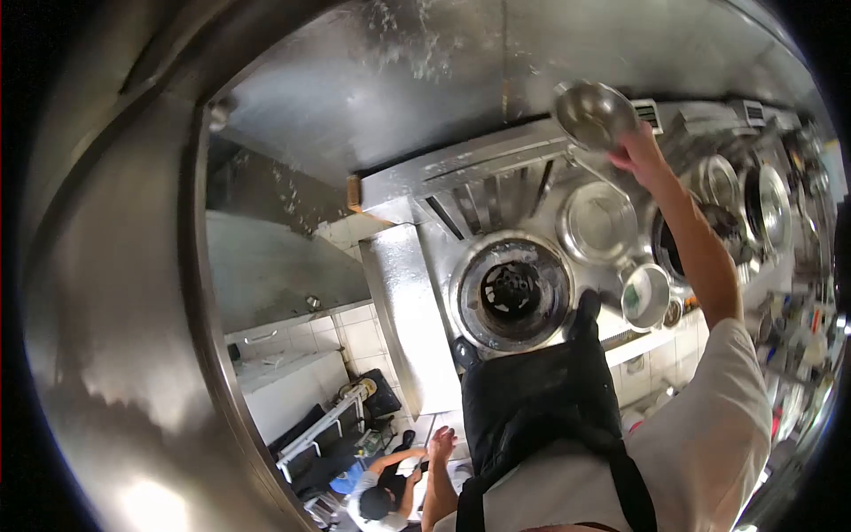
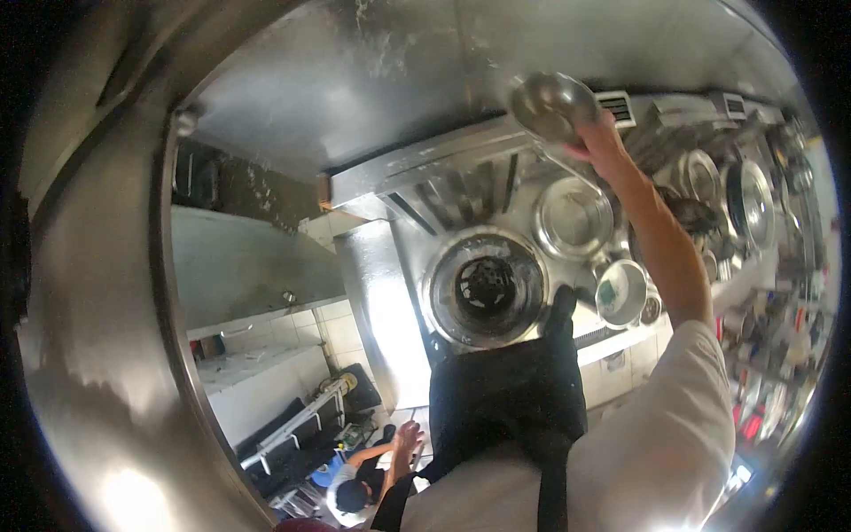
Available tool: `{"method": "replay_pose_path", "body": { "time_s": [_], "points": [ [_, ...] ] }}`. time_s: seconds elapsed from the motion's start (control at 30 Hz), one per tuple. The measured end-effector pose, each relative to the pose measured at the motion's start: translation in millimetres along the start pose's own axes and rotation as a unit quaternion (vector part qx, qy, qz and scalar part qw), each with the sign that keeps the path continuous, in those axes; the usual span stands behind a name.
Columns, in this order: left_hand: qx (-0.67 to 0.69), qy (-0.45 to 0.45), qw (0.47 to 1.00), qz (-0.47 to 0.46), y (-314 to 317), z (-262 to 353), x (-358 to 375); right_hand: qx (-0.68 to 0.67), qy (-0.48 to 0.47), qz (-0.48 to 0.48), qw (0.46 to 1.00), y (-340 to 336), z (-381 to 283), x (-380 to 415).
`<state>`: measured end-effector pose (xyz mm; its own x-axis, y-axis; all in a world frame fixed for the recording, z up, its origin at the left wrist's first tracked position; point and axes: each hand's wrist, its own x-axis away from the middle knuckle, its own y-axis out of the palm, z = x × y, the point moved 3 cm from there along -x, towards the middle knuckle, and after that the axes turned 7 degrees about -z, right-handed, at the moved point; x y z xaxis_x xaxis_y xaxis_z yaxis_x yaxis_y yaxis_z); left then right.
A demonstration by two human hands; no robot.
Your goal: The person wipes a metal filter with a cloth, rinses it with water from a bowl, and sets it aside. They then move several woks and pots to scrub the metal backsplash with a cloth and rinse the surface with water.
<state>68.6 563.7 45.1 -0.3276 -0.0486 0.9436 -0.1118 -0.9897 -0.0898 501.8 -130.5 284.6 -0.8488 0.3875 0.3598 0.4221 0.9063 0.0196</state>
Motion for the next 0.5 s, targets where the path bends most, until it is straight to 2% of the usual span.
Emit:
{"method": "replay_pose_path", "body": {
  "time_s": [0.03, 0.07, 0.13, 0.17, 0.2, 0.23, 0.27, 0.33, 0.37, 0.4, 0.43, 0.5],
  "points": [
    [-0.067, -0.041, 0.997, 0.000, -5.3, 3.7, 0.3, -0.015, 0.033, 0.090, 0.995, -39.3, 46.7, 22.8],
    [-0.035, -0.031, 0.998, -0.034, -19.9, -1.7, -2.5, -0.029, 0.070, 0.182, 0.980, -85.6, 107.0, 41.5],
    [0.165, -0.004, 0.973, -0.160, -56.9, 0.1, -19.2, 0.104, 0.128, 0.104, 0.981, -154.0, 204.8, 72.0],
    [0.144, 0.095, 0.960, -0.222, -59.2, 17.2, -35.4, 0.145, 0.152, 0.081, 0.974, -177.0, 250.0, 85.4],
    [0.260, -0.007, 0.900, -0.349, -69.8, 43.3, -44.5, 0.203, 0.113, 0.050, 0.971, -188.6, 283.2, 95.1],
    [0.119, 0.044, 0.974, -0.187, -83.5, 39.3, -50.1, 0.219, 0.134, 0.031, 0.966, -199.2, 306.1, 106.0],
    [-0.043, 0.037, 0.998, -0.010, -84.8, 59.5, -32.9, 0.195, 0.179, 0.015, 0.964, -199.8, 323.7, 107.7],
    [-0.081, 0.018, 0.992, 0.093, -58.5, 102.1, -8.7, 0.081, 0.271, 0.031, 0.958, -199.8, 354.6, 106.0],
    [-0.093, -0.008, 0.991, 0.099, -55.1, 111.0, -13.6, -0.082, 0.274, 0.116, 0.951, -201.7, 390.3, 93.1],
    [-0.095, 0.007, 0.991, 0.091, -43.6, 117.4, -13.7, -0.239, 0.252, 0.210, 0.914, -204.4, 426.4, 81.4],
    [-0.111, -0.003, 0.992, 0.060, -23.2, 123.1, -16.9, -0.173, 0.238, 0.211, 0.932, -205.8, 432.3, 69.9],
    [-0.261, -0.026, 0.965, -0.007, -2.5, 118.5, -41.3, 0.104, 0.207, 0.120, 0.966, -185.2, 434.3, 77.4]
  ]
}}
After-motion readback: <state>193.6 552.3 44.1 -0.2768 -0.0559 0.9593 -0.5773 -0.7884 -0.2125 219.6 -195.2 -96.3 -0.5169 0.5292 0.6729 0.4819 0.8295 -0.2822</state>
